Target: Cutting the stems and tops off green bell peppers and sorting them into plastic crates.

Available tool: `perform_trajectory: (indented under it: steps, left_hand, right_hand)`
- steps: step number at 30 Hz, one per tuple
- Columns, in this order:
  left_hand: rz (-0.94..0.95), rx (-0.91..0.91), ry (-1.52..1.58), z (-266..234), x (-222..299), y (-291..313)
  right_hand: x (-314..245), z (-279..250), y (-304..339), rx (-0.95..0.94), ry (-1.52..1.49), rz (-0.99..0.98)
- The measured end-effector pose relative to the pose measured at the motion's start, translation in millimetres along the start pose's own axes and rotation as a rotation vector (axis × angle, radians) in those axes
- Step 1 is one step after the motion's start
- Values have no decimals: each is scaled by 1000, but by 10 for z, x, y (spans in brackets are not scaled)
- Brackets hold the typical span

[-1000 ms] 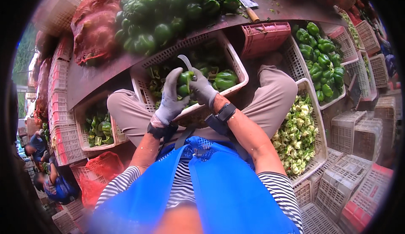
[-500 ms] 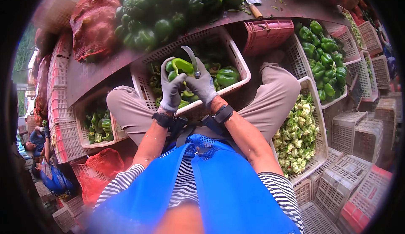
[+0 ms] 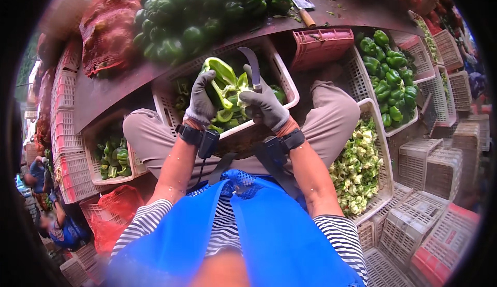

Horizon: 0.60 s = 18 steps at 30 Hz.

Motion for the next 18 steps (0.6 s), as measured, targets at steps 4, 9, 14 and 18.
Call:
perform_trajectory:
  steps: [4, 9, 14, 18]
  left_hand:
    - [452, 98, -808, -204, 152, -532]
    - [457, -277, -1300, -213, -165, -613]
    - [-265, -366, -809, 14, -289, -172]
    - [-136, -287, -919, -206, -400, -238]
  right_hand:
    - [-321, 7, 226, 134, 260, -51]
    - [-354, -219, -124, 195, 591, -149]
    - [-145, -344, -245, 127, 391, 11]
    - [71, -392, -350, 262, 620, -74]
Point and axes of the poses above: each hand's wrist, its own y-axis away from the middle knuckle, its own z-axis out of the palm, x = y × z, the point moved 2 cm from there along -y, towards the middle knuckle, and after that the axes turned 8 degrees about z, right-handed, at the moved point
